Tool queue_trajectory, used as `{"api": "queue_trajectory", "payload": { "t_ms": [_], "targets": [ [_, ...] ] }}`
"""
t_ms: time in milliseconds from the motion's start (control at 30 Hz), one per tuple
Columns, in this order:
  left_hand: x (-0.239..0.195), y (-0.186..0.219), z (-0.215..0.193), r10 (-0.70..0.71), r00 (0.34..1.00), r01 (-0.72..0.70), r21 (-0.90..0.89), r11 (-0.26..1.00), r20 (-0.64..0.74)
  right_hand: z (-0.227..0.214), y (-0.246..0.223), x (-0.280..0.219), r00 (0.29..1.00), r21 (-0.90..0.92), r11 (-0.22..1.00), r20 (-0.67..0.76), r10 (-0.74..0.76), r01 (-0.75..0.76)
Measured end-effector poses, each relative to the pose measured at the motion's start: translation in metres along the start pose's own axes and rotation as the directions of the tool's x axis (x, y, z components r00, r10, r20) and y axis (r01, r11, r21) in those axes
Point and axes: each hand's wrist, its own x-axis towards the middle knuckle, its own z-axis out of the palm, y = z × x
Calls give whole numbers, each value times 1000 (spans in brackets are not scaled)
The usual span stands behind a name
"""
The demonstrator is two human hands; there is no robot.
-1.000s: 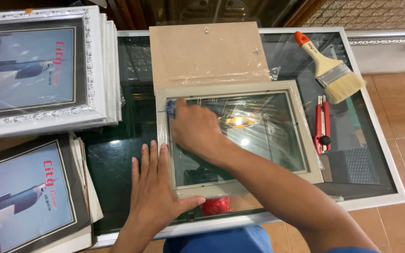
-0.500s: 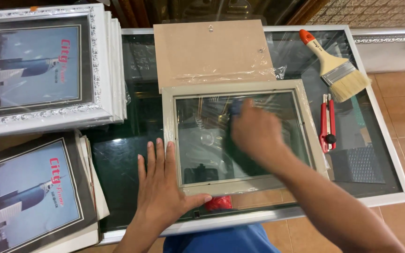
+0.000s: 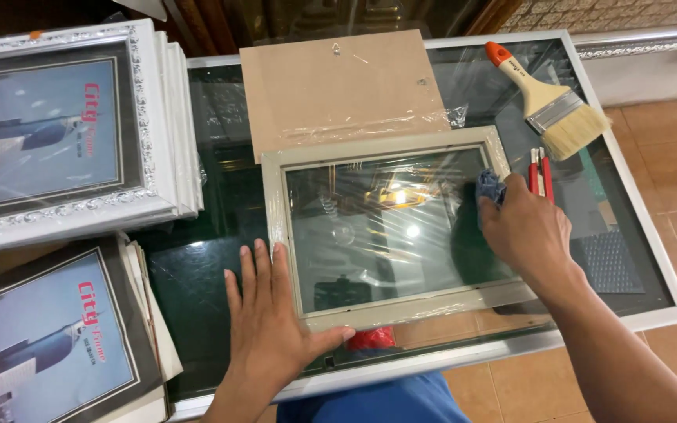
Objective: Cleaning a picture frame glass using a brush and a piece of cloth.
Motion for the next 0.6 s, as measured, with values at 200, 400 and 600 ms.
{"api": "queue_trajectory", "payload": {
  "t_ms": [200,400,600],
  "targets": [
    [3,-1,3,6,1000,-6,55,998,-4,59,-130,-60,927,-34,928,69,-368,371],
    [1,1,-1,7,1000,-5,69,998,-21,59,-141,-78,836,115,857,187,-516,503],
    [1,0,-4,0,1000,0,47,999,1,-4,0,-30,993,-22,999,111,44,-42]
  ]
}}
